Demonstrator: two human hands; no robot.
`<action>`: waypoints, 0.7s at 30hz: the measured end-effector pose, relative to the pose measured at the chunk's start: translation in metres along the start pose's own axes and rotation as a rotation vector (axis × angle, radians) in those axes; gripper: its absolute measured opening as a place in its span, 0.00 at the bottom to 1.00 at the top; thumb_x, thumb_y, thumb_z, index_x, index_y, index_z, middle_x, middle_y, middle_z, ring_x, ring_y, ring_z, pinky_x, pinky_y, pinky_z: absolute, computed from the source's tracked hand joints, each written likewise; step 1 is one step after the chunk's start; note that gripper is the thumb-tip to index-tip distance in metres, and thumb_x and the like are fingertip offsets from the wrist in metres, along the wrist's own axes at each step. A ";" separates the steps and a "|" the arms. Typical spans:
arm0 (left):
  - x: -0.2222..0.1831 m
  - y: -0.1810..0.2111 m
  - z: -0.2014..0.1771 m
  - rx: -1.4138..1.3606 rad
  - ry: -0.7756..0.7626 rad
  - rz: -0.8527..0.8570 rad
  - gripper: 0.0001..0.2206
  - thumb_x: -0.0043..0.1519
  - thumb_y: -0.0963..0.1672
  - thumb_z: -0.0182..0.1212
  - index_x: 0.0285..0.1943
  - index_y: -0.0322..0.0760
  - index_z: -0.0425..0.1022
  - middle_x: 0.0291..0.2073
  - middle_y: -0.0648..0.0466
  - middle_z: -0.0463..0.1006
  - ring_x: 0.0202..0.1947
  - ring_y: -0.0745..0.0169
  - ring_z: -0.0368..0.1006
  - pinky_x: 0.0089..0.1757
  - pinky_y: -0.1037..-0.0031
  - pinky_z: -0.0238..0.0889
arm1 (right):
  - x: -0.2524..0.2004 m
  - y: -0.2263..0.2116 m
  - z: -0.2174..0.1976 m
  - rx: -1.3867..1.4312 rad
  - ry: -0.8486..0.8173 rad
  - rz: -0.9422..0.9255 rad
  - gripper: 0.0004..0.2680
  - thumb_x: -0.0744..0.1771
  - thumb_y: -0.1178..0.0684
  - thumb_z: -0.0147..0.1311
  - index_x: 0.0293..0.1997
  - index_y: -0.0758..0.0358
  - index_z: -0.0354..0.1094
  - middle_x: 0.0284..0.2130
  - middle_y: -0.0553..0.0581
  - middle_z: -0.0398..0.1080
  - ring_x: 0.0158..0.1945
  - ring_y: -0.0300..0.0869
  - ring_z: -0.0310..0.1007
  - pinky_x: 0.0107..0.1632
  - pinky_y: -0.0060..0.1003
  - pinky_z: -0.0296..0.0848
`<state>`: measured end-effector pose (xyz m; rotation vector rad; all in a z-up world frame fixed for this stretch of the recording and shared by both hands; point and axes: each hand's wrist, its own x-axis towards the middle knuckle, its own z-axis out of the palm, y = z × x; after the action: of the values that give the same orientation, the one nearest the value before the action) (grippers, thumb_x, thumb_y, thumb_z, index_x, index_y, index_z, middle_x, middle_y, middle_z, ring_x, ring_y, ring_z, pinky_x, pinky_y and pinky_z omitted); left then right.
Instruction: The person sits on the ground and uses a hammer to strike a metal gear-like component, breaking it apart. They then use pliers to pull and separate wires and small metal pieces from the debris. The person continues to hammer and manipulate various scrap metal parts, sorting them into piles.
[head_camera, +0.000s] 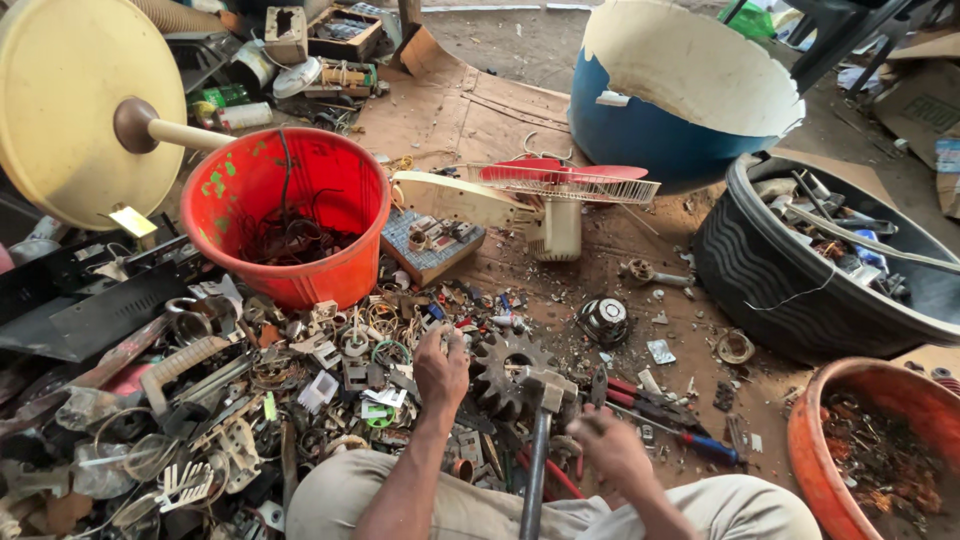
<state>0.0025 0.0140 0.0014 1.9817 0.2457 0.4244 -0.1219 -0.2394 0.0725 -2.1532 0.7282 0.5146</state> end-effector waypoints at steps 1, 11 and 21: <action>0.000 -0.002 0.001 0.001 -0.003 -0.010 0.13 0.64 0.47 0.60 0.49 0.32 0.79 0.52 0.42 0.80 0.54 0.44 0.75 0.55 0.57 0.66 | 0.002 0.002 0.013 0.014 -0.087 0.004 0.12 0.67 0.43 0.59 0.48 0.58 0.76 0.22 0.53 0.67 0.22 0.38 0.63 0.25 0.34 0.64; 0.007 0.019 0.004 0.112 -0.299 -0.124 0.17 0.62 0.48 0.62 0.57 0.37 0.77 0.51 0.47 0.81 0.48 0.52 0.80 0.50 0.64 0.74 | 0.020 0.014 0.079 0.009 -0.135 -0.095 0.13 0.65 0.46 0.63 0.42 0.67 0.67 0.26 0.57 0.73 0.29 0.41 0.75 0.37 0.40 0.74; 0.073 0.000 0.179 0.817 -0.721 0.329 0.11 0.62 0.41 0.54 0.47 0.35 0.82 0.50 0.42 0.80 0.51 0.44 0.78 0.48 0.57 0.73 | 0.052 0.041 0.094 -0.052 -0.081 -0.164 0.20 0.62 0.43 0.62 0.51 0.66 0.63 0.41 0.71 0.75 0.51 0.61 0.76 0.55 0.48 0.71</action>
<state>0.1410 -0.1091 -0.0549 2.8385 -0.4437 -0.2661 -0.1205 -0.2041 -0.0372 -2.2036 0.4940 0.5350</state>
